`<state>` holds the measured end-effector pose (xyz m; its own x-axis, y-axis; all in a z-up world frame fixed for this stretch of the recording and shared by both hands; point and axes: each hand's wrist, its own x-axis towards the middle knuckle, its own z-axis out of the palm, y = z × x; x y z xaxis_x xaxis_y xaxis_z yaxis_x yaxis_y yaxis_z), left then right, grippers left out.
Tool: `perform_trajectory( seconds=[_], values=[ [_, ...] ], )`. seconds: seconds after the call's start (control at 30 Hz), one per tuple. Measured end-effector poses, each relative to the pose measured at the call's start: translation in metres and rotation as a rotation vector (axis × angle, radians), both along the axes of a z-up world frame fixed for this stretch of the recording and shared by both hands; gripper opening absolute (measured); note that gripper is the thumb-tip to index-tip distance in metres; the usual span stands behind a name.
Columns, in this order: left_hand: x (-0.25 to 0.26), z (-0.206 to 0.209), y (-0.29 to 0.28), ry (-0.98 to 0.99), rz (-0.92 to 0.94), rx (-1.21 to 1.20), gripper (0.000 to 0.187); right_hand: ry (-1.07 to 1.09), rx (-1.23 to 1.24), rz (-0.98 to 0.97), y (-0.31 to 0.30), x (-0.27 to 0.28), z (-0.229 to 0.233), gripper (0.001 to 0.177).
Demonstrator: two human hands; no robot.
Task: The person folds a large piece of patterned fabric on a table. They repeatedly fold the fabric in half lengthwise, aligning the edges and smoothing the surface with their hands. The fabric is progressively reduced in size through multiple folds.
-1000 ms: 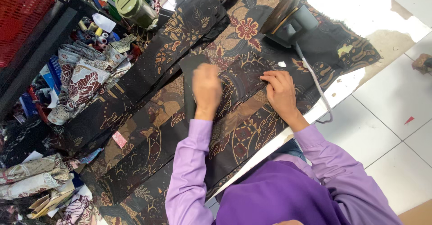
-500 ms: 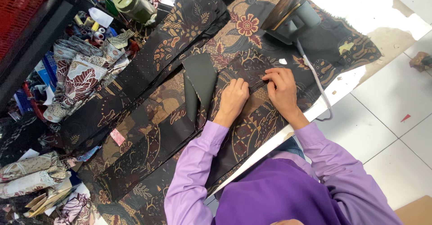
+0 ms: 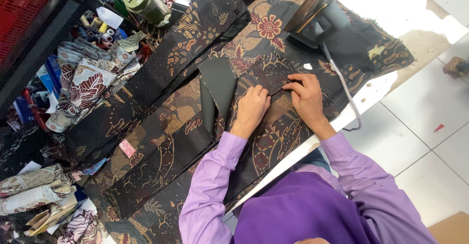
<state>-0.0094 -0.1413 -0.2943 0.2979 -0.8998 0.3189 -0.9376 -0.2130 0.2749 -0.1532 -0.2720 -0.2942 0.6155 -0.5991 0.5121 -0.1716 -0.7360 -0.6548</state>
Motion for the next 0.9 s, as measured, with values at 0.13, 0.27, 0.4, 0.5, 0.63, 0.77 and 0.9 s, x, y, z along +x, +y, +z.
perform_trajectory(
  seconds=[0.13, 0.27, 0.4, 0.5, 0.63, 0.77, 0.9],
  values=[
    [-0.002, 0.003, 0.003, 0.016, 0.023, -0.028, 0.012, -0.017, 0.026, 0.0, 0.001, -0.001, 0.0, 0.025],
    [-0.007, 0.009, -0.001, 0.025, 0.062, -0.036, 0.025, -0.024, 0.038, 0.003, 0.001, -0.001, 0.001, 0.029],
    [-0.012, 0.011, -0.008, 0.005, 0.098, -0.042, 0.027, -0.013, 0.017, 0.002, 0.001, 0.0, 0.004, 0.034],
    [-0.013, 0.007, -0.01, -0.035, 0.11, -0.039, 0.015, -0.005, 0.012, 0.011, 0.0, 0.0, 0.005, 0.04],
    [-0.012, 0.002, -0.01, -0.022, 0.135, -0.074, 0.008, 0.011, 0.009, 0.005, 0.0, 0.001, 0.004, 0.04],
    [-0.01, 0.003, -0.01, 0.052, 0.174, -0.095, 0.008, 0.023, -0.018, -0.004, -0.001, 0.001, 0.001, 0.035],
    [-0.007, 0.007, -0.011, 0.116, 0.202, -0.079, 0.006, 0.026, -0.018, -0.005, -0.001, 0.001, -0.003, 0.029]
  ],
)
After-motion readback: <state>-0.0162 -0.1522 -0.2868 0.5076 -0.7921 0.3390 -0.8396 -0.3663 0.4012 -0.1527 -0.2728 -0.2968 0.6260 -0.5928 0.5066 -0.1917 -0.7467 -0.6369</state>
